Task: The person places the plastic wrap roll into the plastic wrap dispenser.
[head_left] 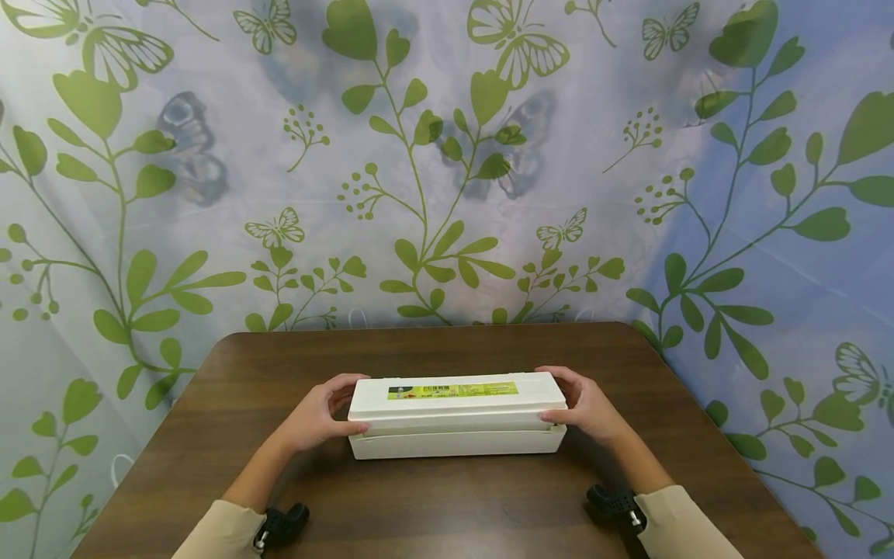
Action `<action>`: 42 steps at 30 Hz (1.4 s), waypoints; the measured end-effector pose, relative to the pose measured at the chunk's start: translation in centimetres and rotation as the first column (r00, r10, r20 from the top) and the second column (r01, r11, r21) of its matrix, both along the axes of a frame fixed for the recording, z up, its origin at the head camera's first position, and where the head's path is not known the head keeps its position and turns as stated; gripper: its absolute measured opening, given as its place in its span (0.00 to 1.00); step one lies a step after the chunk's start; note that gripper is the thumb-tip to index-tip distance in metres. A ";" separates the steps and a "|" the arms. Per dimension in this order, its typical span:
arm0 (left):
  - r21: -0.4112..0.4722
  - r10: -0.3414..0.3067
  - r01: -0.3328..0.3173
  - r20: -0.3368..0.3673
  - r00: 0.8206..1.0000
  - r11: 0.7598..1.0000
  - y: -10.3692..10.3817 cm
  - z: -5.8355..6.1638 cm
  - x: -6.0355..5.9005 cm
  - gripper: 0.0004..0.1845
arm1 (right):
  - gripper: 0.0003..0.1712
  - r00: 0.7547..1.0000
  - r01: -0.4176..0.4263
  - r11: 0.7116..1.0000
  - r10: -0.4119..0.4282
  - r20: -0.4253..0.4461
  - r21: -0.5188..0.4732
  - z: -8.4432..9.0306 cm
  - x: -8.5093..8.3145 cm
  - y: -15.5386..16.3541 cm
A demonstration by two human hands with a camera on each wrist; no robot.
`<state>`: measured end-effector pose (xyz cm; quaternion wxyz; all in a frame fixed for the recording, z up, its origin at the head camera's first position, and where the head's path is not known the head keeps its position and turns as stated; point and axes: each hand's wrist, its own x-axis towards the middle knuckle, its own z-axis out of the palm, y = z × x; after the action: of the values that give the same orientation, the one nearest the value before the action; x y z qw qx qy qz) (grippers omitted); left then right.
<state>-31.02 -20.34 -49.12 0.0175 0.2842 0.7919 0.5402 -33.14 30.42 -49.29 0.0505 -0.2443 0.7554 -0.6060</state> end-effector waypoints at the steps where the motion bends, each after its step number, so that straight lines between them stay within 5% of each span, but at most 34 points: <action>1: 0.001 0.000 0.000 -0.003 1.000 1.000 0.0 0.0 0.0 0.38 | 0.42 1.000 -0.001 1.000 0.001 -0.001 -0.002 0.0 0.0 0.0; 27: -0.015 -0.019 0.019 -0.011 1.000 1.000 -0.2 0.0 0.6 0.36 | 0.42 0.999 -0.036 0.999 0.036 -0.016 -0.011 -0.6 0.4 0.3; 42: -0.020 -0.014 0.015 0.065 0.998 1.000 -0.2 0.4 0.6 0.36 | 0.41 0.999 -0.046 0.999 0.046 0.001 0.007 -0.5 0.8 0.4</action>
<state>-30.46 -20.49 -48.76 0.0497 0.2721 0.7943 0.5409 -32.32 30.79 -49.80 0.0655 -0.2614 0.7515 -0.6022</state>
